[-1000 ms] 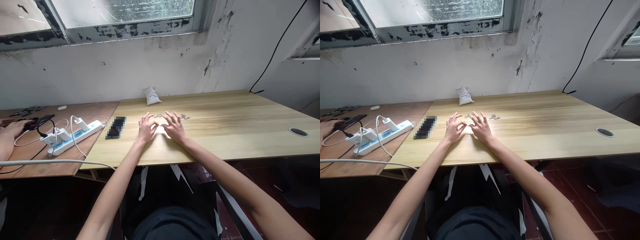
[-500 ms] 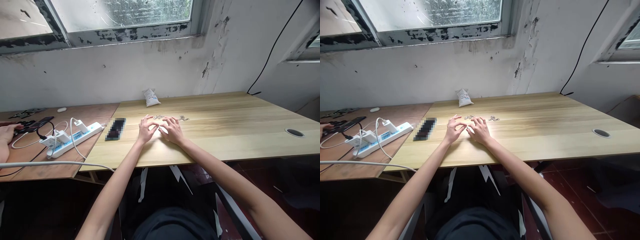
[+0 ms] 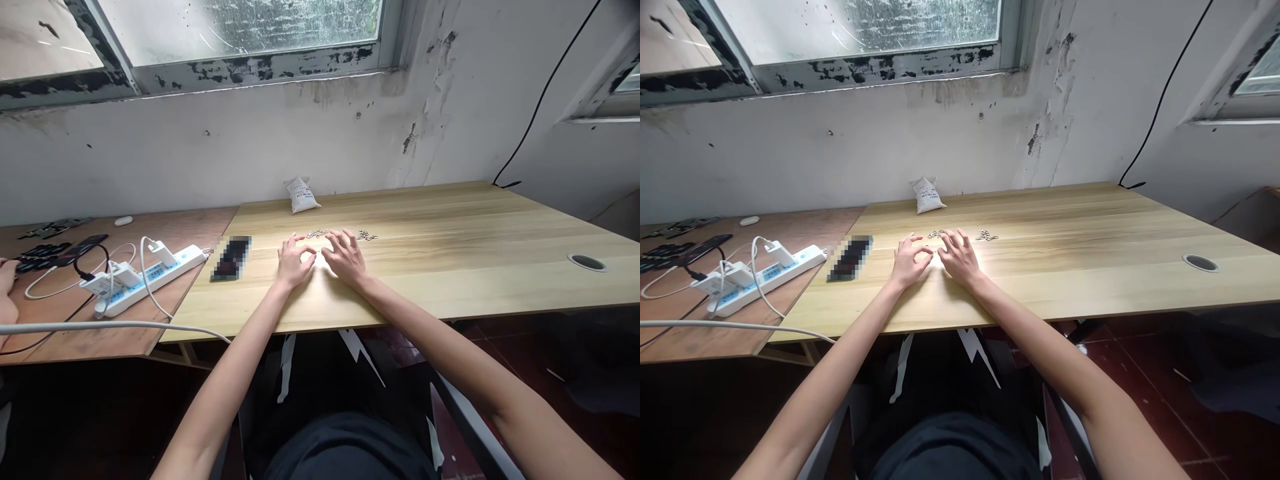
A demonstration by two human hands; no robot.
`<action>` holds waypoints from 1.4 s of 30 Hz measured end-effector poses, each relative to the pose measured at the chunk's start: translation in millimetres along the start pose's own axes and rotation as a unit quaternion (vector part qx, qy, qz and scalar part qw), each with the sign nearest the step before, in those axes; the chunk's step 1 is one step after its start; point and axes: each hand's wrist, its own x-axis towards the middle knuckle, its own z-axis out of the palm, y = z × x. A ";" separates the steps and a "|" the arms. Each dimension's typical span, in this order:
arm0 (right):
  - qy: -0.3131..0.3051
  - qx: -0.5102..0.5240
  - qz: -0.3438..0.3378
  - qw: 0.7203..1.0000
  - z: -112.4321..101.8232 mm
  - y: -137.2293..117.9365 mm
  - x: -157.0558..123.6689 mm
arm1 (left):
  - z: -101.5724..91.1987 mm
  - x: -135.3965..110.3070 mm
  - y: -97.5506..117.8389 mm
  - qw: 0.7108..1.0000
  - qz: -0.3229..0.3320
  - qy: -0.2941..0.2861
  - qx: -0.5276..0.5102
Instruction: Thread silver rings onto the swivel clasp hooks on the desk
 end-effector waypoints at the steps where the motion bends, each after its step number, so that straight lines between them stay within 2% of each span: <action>1: -0.003 -0.002 -0.003 1.000 -0.2 0.4 -0.3 | -1.0 -0.7 0.6 1.000 0.009 -0.004 0.011; 7: -0.010 -0.003 -0.021 1.000 -2.0 -1.2 0.5 | -5.5 -2.1 5.2 0.996 0.067 -0.009 0.053; 13: -0.013 0.011 -0.026 1.000 -1.5 -1.6 1.1 | -6.5 -1.3 7.1 0.994 0.095 -0.004 0.058; 19: -0.002 0.058 0.013 0.998 -6.1 1.8 -1.4 | -11.2 0.7 5.0 0.997 0.073 0.008 0.024; 23: 0.008 0.067 0.023 0.997 -6.3 4.3 -1.6 | -8.0 1.1 0.0 0.998 0.054 -0.009 0.011; 28: -0.003 0.045 -0.011 0.999 -2.9 4.8 -1.1 | -2.6 -1.0 -5.4 0.998 0.040 -0.041 0.024; 36: -0.012 0.032 -0.053 0.998 -4.6 4.2 -0.4 | -8.8 -1.5 -0.5 0.996 0.072 -0.049 0.009; 42: 0.018 0.042 -0.003 0.999 -5.3 -0.3 0.9 | -11.9 3.3 0.6 0.998 0.038 -0.024 -0.043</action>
